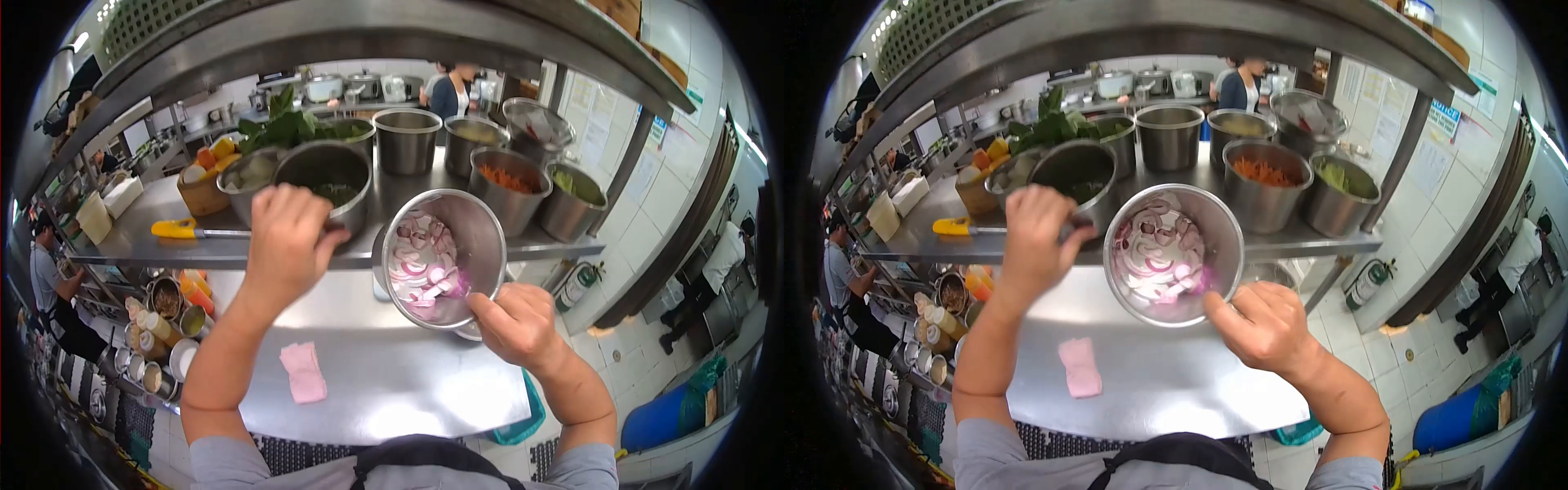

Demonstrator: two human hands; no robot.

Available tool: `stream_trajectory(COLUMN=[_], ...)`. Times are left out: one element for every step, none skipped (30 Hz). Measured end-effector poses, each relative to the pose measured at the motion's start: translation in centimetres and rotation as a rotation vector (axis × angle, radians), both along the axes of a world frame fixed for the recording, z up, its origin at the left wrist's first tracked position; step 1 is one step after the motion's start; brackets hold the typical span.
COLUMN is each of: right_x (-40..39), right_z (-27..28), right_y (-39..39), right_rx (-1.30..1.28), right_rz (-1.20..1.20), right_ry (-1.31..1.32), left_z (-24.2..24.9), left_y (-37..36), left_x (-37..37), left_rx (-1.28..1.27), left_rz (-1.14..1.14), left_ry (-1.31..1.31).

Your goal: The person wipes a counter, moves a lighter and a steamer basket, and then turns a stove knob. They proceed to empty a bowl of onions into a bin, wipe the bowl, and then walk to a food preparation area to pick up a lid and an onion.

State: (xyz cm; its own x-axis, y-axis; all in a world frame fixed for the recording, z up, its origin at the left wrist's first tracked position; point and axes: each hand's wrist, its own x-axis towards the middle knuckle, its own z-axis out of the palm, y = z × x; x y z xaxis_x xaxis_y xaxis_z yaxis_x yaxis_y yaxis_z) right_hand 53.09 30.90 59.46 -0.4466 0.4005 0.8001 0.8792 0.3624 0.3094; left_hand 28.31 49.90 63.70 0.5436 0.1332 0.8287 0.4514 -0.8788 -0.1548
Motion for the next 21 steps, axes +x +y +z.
stream_trajectory(right_x=[-0.2,-0.2,-0.1,0.0,0.0,0.0,0.0,-0.1,-0.2,-0.4,-0.7,-1.0,-1.4,-1.4,-1.6,-1.7,-1.8,-1.9,-1.8,-1.5,-1.0], right_z=[-0.6,-1.0,-1.4,-1.7,-2.0,-2.9,-3.9,-5.0,-6.3,-7.6,-8.8,-9.9,-10.9,-11.6,-12.2,-13.0,-13.7,-14.2,-14.3,-14.1,-13.8], right_y=[-0.8,-1.9,-3.1,-4.4,-5.7,-7.0,-8.3,-9.8,-11.0,-12.4,-13.6,-15.0,-16.5,-18.1,-19.6,-21.0,-22.5,-24.1,-25.8,-27.9,-30.2], right_rx=[-0.006,-0.032,-0.096,-0.163,-0.226,-0.258,-0.300,-0.340,-0.362,-0.367,-0.383,-0.395,-0.403,-0.474,-0.545,-0.548,-0.575,-0.600,-0.597,-0.669,-0.737], right_rz=[0.014,-0.006,-0.010,-0.020,-0.034,-0.082,-0.096,-0.112,-0.138,-0.194,-0.241,-0.284,-0.322,-0.369,-0.408,-0.424,-0.443,-0.459,-0.469,-0.466,-0.461], right_ry=[0.028,0.051,0.031,0.015,0.032,0.070,0.115,0.164,0.214,0.241,0.281,0.320,0.351,0.383,0.412,0.434,0.486,0.536,0.549,0.715,0.879], left_z=[0.1,0.2,0.5,0.4,0.5,0.4,-0.7,-2.1,-5.1,-8.4,-13.1,-16.7,-19.8,-22.3,-24.4,-26.1,-27.6,-28.8,-29.7,-30.5,-31.1], left_y=[0.2,0.2,-0.5,-0.8,-1.8,-2.5,-3.0,-3.6,-3.7,-4.6,-5.4,-7.0,-9.4,-12.3,-15.1,-17.5,-19.7,-21.5,-22.9,-24.5,-26.3], left_x=[0.1,0.5,0.8,1.1,1.1,1.3,1.7,2.0,2.8,3.5,5.1,6.9,8.7,10.3,11.5,12.5,13.5,14.1,14.4,15.0,15.8], left_rx=[-0.019,-0.037,-0.007,0.064,0.083,0.101,0.063,0.016,-0.202,-0.447,-0.653,-1.087,-1.528,-2.063,-2.612,-2.634,-2.834,-3.024,-3.038,-3.037,-3.026], left_rz=[0.023,0.036,0.090,0.163,0.122,0.074,-0.084,-0.240,-0.505,-0.703,-0.775,-0.956,-1.098,-1.231,-1.300,-1.285,-1.482,-1.688,-1.674,-1.569,-1.472], left_ry=[0.007,0.018,-0.004,-0.045,-0.060,-0.076,-0.132,-0.189,-0.277,-0.307,-0.287,-0.199,-0.092,-0.138,-0.200,-0.173,-0.195,-0.228,-0.207,-0.157,-0.106])
